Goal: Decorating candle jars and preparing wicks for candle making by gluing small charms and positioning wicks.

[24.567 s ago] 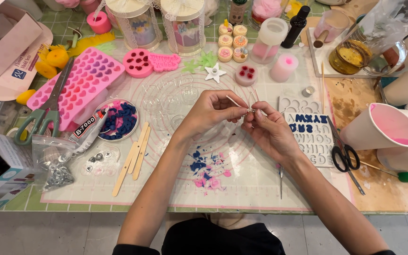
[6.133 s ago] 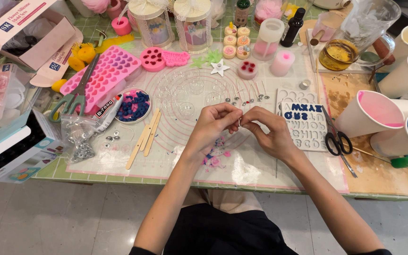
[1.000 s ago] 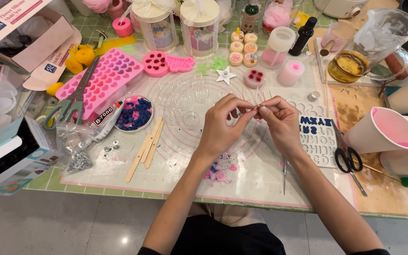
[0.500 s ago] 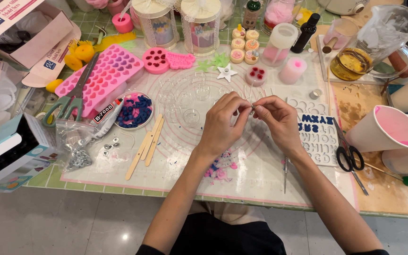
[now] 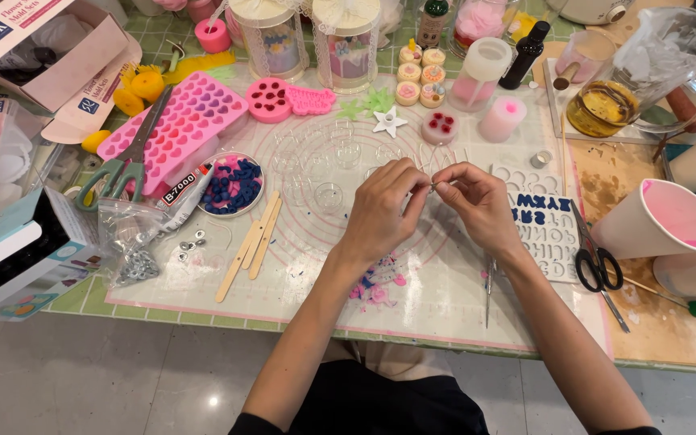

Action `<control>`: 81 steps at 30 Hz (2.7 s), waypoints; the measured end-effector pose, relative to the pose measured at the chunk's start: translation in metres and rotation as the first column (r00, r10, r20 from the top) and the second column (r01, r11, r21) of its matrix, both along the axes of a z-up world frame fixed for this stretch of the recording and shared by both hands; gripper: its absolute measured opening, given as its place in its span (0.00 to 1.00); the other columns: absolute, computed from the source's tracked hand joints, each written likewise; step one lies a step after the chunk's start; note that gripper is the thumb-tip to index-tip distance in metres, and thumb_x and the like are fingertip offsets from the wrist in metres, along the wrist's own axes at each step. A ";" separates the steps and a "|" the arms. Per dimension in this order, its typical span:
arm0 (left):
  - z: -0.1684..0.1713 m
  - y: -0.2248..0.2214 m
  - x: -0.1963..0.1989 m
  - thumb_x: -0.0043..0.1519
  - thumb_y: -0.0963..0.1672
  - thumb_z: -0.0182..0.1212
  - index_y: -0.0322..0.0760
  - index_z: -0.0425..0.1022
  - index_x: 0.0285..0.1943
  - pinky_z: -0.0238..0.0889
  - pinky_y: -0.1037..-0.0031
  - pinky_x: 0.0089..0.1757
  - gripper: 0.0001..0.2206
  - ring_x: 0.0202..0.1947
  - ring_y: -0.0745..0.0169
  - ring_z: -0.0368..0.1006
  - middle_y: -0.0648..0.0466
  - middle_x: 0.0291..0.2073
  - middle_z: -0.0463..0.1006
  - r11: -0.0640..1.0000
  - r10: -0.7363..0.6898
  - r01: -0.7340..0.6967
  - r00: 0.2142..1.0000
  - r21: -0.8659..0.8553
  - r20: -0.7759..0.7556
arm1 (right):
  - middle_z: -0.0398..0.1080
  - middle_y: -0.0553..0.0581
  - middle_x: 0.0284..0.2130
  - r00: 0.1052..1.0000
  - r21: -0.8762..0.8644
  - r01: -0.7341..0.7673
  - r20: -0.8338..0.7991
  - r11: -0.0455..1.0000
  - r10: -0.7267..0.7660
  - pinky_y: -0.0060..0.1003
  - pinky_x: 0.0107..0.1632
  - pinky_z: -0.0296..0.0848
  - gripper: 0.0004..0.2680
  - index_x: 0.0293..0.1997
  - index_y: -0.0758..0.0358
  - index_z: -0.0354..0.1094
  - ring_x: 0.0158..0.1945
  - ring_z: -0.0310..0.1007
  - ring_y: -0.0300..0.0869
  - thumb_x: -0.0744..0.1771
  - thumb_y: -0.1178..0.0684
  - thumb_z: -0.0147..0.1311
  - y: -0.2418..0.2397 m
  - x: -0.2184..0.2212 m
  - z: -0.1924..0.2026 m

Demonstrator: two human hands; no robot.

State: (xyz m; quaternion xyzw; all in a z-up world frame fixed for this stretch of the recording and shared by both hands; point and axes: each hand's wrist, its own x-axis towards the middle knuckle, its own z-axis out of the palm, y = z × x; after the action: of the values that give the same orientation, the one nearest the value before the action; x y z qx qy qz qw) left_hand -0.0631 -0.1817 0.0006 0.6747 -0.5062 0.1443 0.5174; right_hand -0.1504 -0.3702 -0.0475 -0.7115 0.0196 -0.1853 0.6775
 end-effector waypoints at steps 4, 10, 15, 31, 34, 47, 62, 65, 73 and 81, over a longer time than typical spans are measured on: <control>-0.001 -0.001 0.001 0.60 0.37 0.64 0.33 0.73 0.40 0.65 0.63 0.41 0.04 0.38 0.50 0.73 0.50 0.34 0.73 1.000 0.020 -0.020 1.000 0.015 -0.019 | 0.74 0.49 0.43 1.000 -0.002 0.006 0.002 1.000 -0.006 0.26 0.50 0.70 0.05 0.48 0.68 0.71 0.46 0.70 0.30 0.70 0.59 0.56 0.000 0.000 0.003; 0.000 0.001 0.002 0.60 0.37 0.64 0.33 0.73 0.40 0.65 0.63 0.41 0.04 0.39 0.51 0.73 0.51 0.35 0.74 1.000 0.023 -0.023 0.999 0.009 -0.030 | 0.75 0.48 0.42 0.997 -0.022 0.026 -0.072 0.999 -0.028 0.25 0.48 0.71 0.05 0.48 0.68 0.73 0.44 0.71 0.29 0.69 0.58 0.56 -0.005 -0.001 0.003; -0.002 0.000 0.004 0.60 0.38 0.64 0.33 0.74 0.39 0.65 0.64 0.41 0.04 0.38 0.52 0.74 0.51 0.34 0.74 0.999 0.030 -0.029 0.998 0.028 -0.050 | 0.74 0.47 0.40 0.992 -0.059 0.044 -0.117 0.997 -0.051 0.24 0.45 0.69 0.06 0.49 0.67 0.74 0.43 0.70 0.28 0.70 0.57 0.57 -0.007 -0.001 0.001; -0.003 0.001 0.003 0.60 0.38 0.64 0.33 0.73 0.39 0.65 0.64 0.41 0.04 0.38 0.52 0.73 0.51 0.34 0.74 0.999 0.003 -0.001 0.999 0.041 -0.040 | 0.73 0.52 0.43 0.993 -0.284 0.093 0.096 0.954 -0.068 0.28 0.49 0.73 0.04 0.46 0.67 0.74 0.46 0.72 0.34 0.68 0.62 0.58 0.006 -0.004 0.015; -0.004 -0.001 0.000 0.60 0.37 0.64 0.33 0.72 0.39 0.66 0.64 0.40 0.04 0.38 0.51 0.73 0.51 0.34 0.74 0.999 0.000 0.002 0.999 0.044 -0.037 | 0.73 0.52 0.42 0.990 -0.339 0.126 0.107 0.932 -0.095 0.29 0.48 0.71 0.03 0.45 0.67 0.73 0.45 0.71 0.35 0.68 0.62 0.59 0.012 -0.005 0.017; -0.011 -0.007 -0.007 0.60 0.35 0.62 0.30 0.72 0.43 0.68 0.63 0.41 0.06 0.40 0.49 0.73 0.48 0.36 0.72 0.999 -0.028 0.027 0.999 -0.040 -0.026 | 0.71 0.54 0.38 0.965 -0.536 0.255 0.198 0.805 -0.173 0.33 0.48 0.67 0.03 0.42 0.68 0.68 0.42 0.65 0.41 0.68 0.65 0.57 0.022 -0.007 0.027; -0.004 -0.002 -0.003 0.62 0.36 0.62 0.30 0.73 0.42 0.70 0.69 0.37 0.04 0.35 0.58 0.75 0.50 0.35 0.73 0.991 -0.129 0.119 0.972 -0.061 -0.197 | 0.73 0.49 0.44 0.997 -0.008 -0.033 -0.074 0.999 0.032 0.28 0.48 0.71 0.04 0.46 0.66 0.72 0.45 0.70 0.31 0.70 0.57 0.55 -0.008 -0.003 0.005; -0.007 -0.006 0.000 0.62 0.36 0.62 0.29 0.74 0.41 0.68 0.74 0.36 0.03 0.32 0.64 0.73 0.51 0.33 0.73 0.985 -0.171 0.155 0.946 -0.081 -0.276 | 0.74 0.49 0.43 0.998 -0.008 -0.012 -0.061 1.000 0.011 0.29 0.46 0.73 0.06 0.48 0.65 0.73 0.44 0.71 0.31 0.71 0.55 0.54 -0.012 -0.003 0.002; -0.025 -0.031 0.007 0.59 0.37 0.65 0.29 0.77 0.37 0.61 0.78 0.32 0.02 0.27 0.70 0.66 0.55 0.27 0.73 0.972 -0.158 0.212 0.906 0.098 -0.392 | 0.75 0.50 0.45 0.974 -0.377 0.159 -0.094 0.913 -0.208 0.30 0.46 0.75 0.10 0.57 0.63 0.69 0.46 0.75 0.33 0.70 0.55 0.53 -0.019 -0.117 0.120; -0.019 -0.046 0.004 0.57 0.41 0.66 0.33 0.81 0.36 0.68 0.63 0.39 0.04 0.34 0.53 0.76 0.51 0.31 0.79 0.855 0.065 -0.004 0.993 0.519 -0.099 | 0.79 0.59 0.44 0.594 -0.659 0.673 0.212 0.335 -0.776 0.31 0.47 0.76 0.08 0.59 0.64 0.75 0.44 0.80 0.36 0.73 0.58 0.57 -0.201 -0.268 0.157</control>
State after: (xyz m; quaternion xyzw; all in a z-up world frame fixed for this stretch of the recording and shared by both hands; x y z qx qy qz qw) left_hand -0.0595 -0.2278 -0.0186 0.8051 -0.4838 -0.0263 0.3422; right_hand -0.4180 -0.5715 0.1091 -0.8320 0.3121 -0.4095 0.2069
